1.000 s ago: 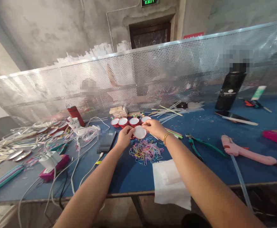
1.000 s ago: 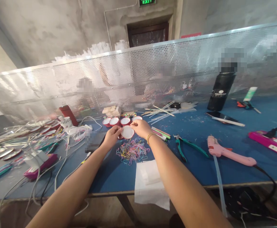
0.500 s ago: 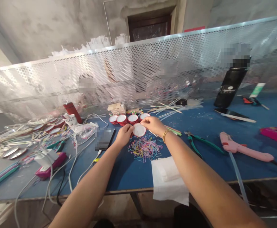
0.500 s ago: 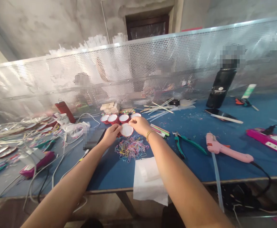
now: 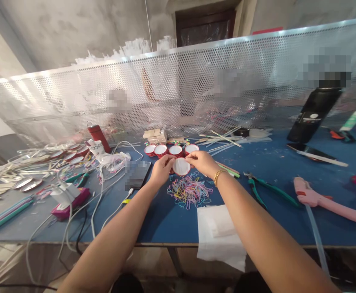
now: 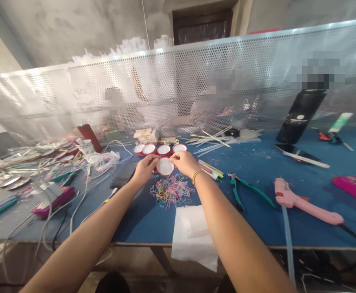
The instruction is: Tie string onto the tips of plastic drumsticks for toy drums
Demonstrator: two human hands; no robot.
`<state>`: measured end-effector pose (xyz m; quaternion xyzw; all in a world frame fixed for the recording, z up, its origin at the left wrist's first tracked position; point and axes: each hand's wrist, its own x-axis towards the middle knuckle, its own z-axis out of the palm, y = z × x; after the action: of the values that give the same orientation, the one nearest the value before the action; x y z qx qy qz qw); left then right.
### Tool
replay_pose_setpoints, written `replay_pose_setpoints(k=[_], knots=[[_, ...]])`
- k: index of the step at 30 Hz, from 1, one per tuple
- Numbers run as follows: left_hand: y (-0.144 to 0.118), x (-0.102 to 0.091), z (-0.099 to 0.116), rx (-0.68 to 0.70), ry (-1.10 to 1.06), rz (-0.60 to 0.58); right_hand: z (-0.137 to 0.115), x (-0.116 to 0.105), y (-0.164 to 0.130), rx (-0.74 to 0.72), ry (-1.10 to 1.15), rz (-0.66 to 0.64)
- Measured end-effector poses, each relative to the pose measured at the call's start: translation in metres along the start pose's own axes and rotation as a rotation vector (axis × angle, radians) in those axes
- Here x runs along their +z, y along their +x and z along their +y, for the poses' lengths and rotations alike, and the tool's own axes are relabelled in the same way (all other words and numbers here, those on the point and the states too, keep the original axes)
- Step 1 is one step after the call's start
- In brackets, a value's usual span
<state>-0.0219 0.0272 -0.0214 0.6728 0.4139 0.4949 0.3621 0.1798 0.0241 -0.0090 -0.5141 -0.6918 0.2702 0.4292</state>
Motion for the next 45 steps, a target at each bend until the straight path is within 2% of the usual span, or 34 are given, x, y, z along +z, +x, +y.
replay_pose_setpoints(k=[16, 28, 39, 45], knots=[[0.002, -0.004, -0.004, 0.049, 0.151, 0.004, -0.001, 0.000, 0.001, -0.045, -0.088, -0.027], [0.003, -0.005, -0.005, 0.028, 0.110, 0.008, -0.005, 0.000, -0.001, -0.057, -0.082, -0.022], [0.001, -0.001, 0.002, -0.115, -0.093, -0.055, -0.004, -0.002, 0.000, -0.085, -0.099, 0.024], [-0.004, 0.002, 0.009, -0.173, -0.068, -0.090, -0.007, -0.002, -0.001, -0.061, -0.086, 0.041]])
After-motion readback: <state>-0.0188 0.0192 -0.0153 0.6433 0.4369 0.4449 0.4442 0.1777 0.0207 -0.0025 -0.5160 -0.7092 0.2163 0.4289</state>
